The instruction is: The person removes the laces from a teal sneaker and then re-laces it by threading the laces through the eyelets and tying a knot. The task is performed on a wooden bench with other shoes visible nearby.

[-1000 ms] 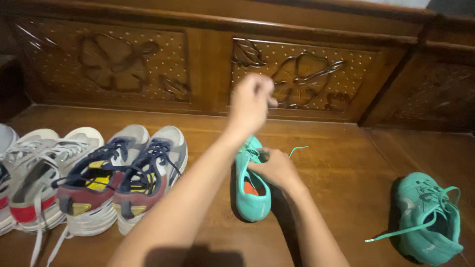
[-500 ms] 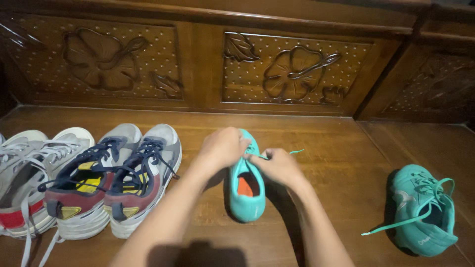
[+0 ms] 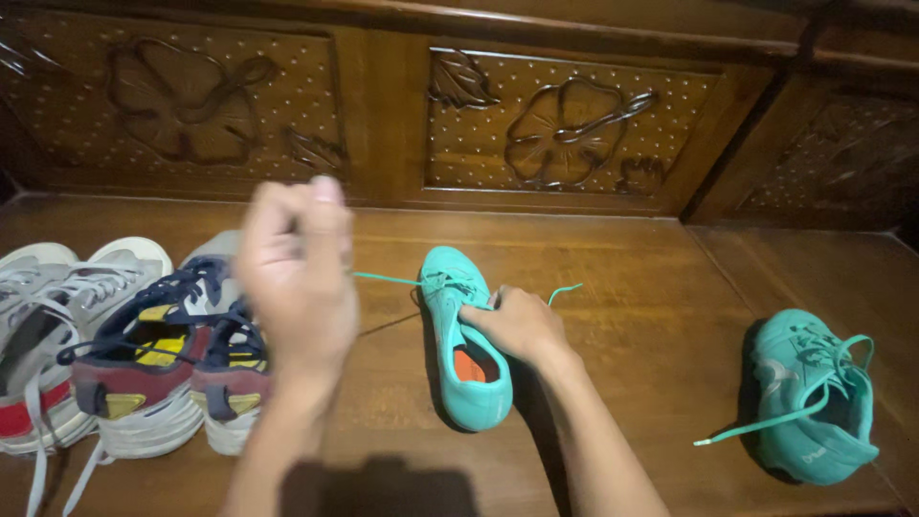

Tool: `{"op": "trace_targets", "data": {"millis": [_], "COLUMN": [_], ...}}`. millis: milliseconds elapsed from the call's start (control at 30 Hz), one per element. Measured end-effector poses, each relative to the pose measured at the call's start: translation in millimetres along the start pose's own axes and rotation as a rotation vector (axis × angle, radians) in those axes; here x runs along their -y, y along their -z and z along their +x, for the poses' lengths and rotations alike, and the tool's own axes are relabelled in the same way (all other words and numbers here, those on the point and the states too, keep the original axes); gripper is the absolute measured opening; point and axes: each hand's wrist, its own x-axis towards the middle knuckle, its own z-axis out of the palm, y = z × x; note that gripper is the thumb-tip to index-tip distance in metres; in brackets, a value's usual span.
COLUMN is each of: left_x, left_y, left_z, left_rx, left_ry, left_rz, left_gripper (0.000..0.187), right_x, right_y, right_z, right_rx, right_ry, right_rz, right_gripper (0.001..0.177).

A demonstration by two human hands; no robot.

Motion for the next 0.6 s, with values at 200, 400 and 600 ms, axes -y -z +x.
{"op": "trace_targets", "data": {"millis": [200, 400, 600], "left_x": [17, 79, 92], "left_y": [3, -26, -37], "left_z": [-13, -33, -52], "left_rx": [0.233, 0.61, 0.466], "left_ry": [0.335, 0.881, 0.703], "left_rz": [0.746, 0.825, 0.586], "left_gripper": [0.039, 0.068, 0.054], "right_x": [-3, -19, -24], "right_y": [-3, -4, -1], "right_z": [-1, 9, 23], "right_rx": [-0.048, 0.033, 0.119], "right_ry": [0.036, 0.201, 0.203], "right_rz": [0.05, 0.524, 1.145], "right_gripper": [0.064, 0.037, 0.023]}}
